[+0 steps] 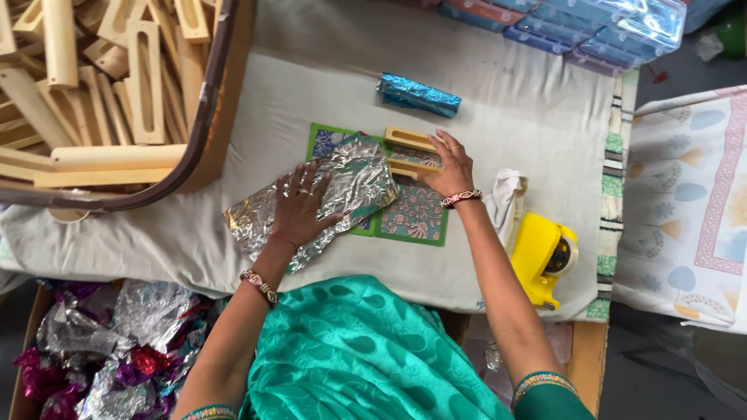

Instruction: The person wraps metallic foil around wooden handles, pressing and folding the foil to cover them, and sets the wrapped handles aside. They then pick up unfinished wooden handles, wipe each one with a white cloth, and place the wiped handles on the work mat.

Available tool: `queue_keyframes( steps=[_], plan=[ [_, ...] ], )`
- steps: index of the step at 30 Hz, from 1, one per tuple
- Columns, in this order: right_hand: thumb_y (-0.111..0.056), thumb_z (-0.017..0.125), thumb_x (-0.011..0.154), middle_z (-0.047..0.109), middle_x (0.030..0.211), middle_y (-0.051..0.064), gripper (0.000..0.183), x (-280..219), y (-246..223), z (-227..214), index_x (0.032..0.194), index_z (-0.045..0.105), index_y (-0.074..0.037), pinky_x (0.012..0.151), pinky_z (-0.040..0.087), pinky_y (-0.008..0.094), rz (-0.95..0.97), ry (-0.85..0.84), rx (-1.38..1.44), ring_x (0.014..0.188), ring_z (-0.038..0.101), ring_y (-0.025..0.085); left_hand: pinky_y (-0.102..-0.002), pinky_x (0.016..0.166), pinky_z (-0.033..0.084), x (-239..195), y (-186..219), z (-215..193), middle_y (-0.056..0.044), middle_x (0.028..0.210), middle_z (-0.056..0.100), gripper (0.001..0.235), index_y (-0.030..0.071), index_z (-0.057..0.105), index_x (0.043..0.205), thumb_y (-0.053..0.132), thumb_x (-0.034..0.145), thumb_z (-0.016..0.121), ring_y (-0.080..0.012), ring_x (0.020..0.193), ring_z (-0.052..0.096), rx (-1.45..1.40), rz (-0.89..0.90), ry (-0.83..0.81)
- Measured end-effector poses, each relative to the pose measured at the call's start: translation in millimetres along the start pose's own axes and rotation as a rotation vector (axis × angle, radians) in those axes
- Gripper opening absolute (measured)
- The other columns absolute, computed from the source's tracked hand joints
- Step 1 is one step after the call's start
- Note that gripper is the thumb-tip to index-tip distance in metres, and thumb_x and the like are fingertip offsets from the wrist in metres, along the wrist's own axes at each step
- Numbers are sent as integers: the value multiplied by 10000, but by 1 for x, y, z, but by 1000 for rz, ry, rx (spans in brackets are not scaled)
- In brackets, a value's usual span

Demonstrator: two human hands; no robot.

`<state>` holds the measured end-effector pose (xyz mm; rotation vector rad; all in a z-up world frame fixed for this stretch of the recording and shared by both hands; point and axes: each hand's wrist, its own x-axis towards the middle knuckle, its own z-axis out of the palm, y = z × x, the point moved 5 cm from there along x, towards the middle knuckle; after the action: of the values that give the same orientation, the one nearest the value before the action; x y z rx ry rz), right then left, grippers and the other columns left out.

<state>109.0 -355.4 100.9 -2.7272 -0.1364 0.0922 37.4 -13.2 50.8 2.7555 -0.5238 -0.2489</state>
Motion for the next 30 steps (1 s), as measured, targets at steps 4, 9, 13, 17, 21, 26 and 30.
queue_keyframes(
  steps=[4,9,13,17,21,26,30],
  plan=[
    [-556,977,478,329,1599,98,1249,14,-3,2,1530,376,-252,1155,230,545,9,-203,-231,1456,321,277,-600,1222,-34,2,5,-3,-35,1721,3,984,296,206,1628,790,834,512,-259,1576,-45,2,-56,-93],
    [-559,942,520,416,1511,95,1272,27,-14,13,1579,309,-249,1156,227,563,25,-373,-294,1421,376,242,-588,1226,-44,3,5,4,-28,1723,12,984,294,195,1618,790,827,505,-248,1579,-35,1,-69,-56],
    [-540,855,705,547,1345,72,965,3,4,27,1533,469,-228,1149,367,529,-51,-277,-312,1331,493,240,-586,1226,-44,5,18,1,-32,1719,40,980,272,212,1631,766,841,515,-269,1572,-10,-17,-141,-87],
    [-527,837,723,551,1308,110,871,-28,39,13,1460,539,-171,972,462,541,183,-174,-272,1246,522,295,-574,1250,-22,16,40,4,-80,1718,74,943,195,249,1627,721,890,511,-269,1586,21,-45,-245,-16],
    [-493,832,728,557,1315,132,802,-56,57,-9,1390,567,-127,957,453,543,384,-91,-407,1211,532,335,-580,1241,-11,31,67,5,-116,1719,46,892,156,246,1621,663,935,506,-322,1579,2,-116,-351,24],
    [-503,719,920,541,1402,181,672,-64,-31,19,1409,556,-73,1070,465,495,3,262,-20,1287,531,359,-584,1237,-18,42,84,6,-112,1716,0,885,147,225,1633,625,941,501,-327,1576,-18,-130,-404,18],
    [-462,601,1021,432,1606,116,562,-44,-102,75,1494,496,-178,1164,380,528,-203,104,6,1451,440,311,-577,1214,-11,44,80,26,-131,1712,29,870,162,239,1646,555,924,522,-332,1568,-1,49,-385,61]
  ],
)
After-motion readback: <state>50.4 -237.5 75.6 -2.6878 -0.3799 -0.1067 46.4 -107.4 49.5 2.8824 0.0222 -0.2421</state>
